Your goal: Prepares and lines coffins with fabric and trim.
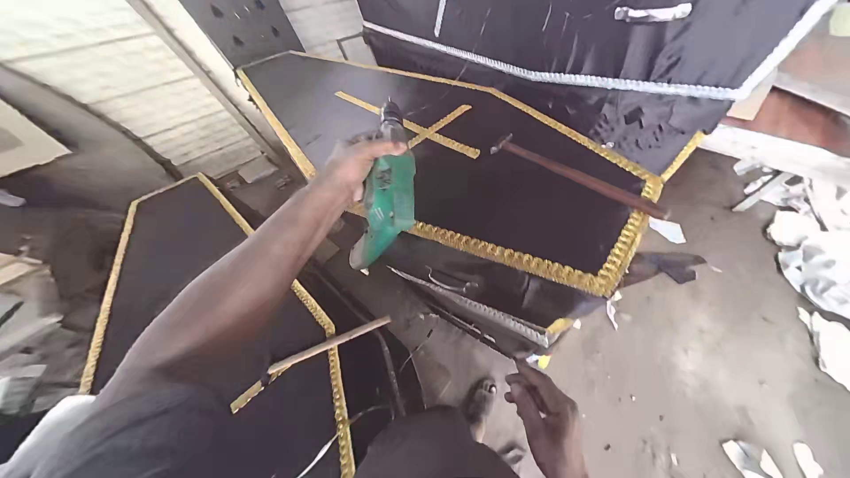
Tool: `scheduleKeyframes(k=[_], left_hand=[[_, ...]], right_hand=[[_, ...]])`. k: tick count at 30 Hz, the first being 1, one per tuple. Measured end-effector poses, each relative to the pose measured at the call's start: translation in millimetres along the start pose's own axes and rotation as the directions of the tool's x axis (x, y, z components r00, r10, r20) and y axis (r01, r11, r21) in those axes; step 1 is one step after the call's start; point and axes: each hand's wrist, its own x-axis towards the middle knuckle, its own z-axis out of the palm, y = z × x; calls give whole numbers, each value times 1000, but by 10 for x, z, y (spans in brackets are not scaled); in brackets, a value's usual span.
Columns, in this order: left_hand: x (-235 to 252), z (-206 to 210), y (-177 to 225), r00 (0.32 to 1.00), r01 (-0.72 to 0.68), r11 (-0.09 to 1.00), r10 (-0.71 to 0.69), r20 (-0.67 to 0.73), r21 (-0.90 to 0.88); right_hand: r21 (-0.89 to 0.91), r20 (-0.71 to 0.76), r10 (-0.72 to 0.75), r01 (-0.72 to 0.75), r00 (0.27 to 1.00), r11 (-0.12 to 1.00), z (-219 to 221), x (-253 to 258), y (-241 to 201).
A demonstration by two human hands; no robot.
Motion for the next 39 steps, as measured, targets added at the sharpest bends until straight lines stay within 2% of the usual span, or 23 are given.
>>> scheduleKeyframes(k=[4,7,8,11,13,15,17,21,24,26,28,30,31,32,34,35,36,37,39], left_hand=[[-1038,90,56,974,-44,971,94,206,-235],[-1835,381,-95,971,-76,945,143,193,-318],[-2003,470,-189,968,-45,938,127,219,-345],[-2343,823,-530,956,48,845,114,269,-532],[-2509,1057,-695,944,88,781,134,303,-619],[-2654,1219,-813,898,171,738,156,412,-653],[-2716,1333,-927,815,311,712,141,562,-629],[-2636,1455,-1044,656,516,700,46,753,-493],[-2528,1381,-1070,636,521,709,48,770,-475],[-2401,1246,-1017,639,468,721,123,760,-510],[-2147,1092,-906,631,412,715,223,743,-565],[-1850,939,-780,625,406,681,279,729,-609],[-1718,853,-719,637,394,676,287,715,-622],[-1593,758,-640,682,341,705,269,680,-622],[-1262,561,-491,795,122,802,273,542,-584],[-1074,475,-420,849,20,842,270,454,-539],[-886,402,-351,891,-32,866,252,379,-500],[-707,336,-281,926,-43,895,202,317,-444],[-336,232,-188,971,-12,950,86,224,-312]], right_hand=[[16,63,-262,261,963,965,116,-104,-178],[64,103,-404,399,909,915,313,-163,-529],[75,94,-427,421,899,904,380,-199,-648],[13,-12,-397,397,918,918,459,-406,-883],[34,-113,-351,357,929,933,387,-506,-917],[6,-230,-340,350,912,937,323,-600,-860],[-115,-354,-351,332,867,936,357,-747,-730],[-132,-519,-273,239,810,962,542,-888,-701],[-184,-544,-263,193,797,964,682,-821,-766],[-127,-528,-202,159,825,979,738,-630,-1105],[200,-407,-111,207,907,958,712,-392,-1287],[597,-125,-171,211,977,774,686,-223,-952],[715,1,-220,153,976,683,731,-53,-875],[779,65,-244,104,968,619,842,175,-942],[866,108,-271,43,956,497,1023,625,-1136],[877,65,-225,52,972,478,1107,836,-1241],[840,-7,-148,86,989,536,1174,1045,-1368],[745,-87,-72,113,994,657,1229,1259,-1507],[482,-183,26,67,983,873,1317,1699,-1714]])
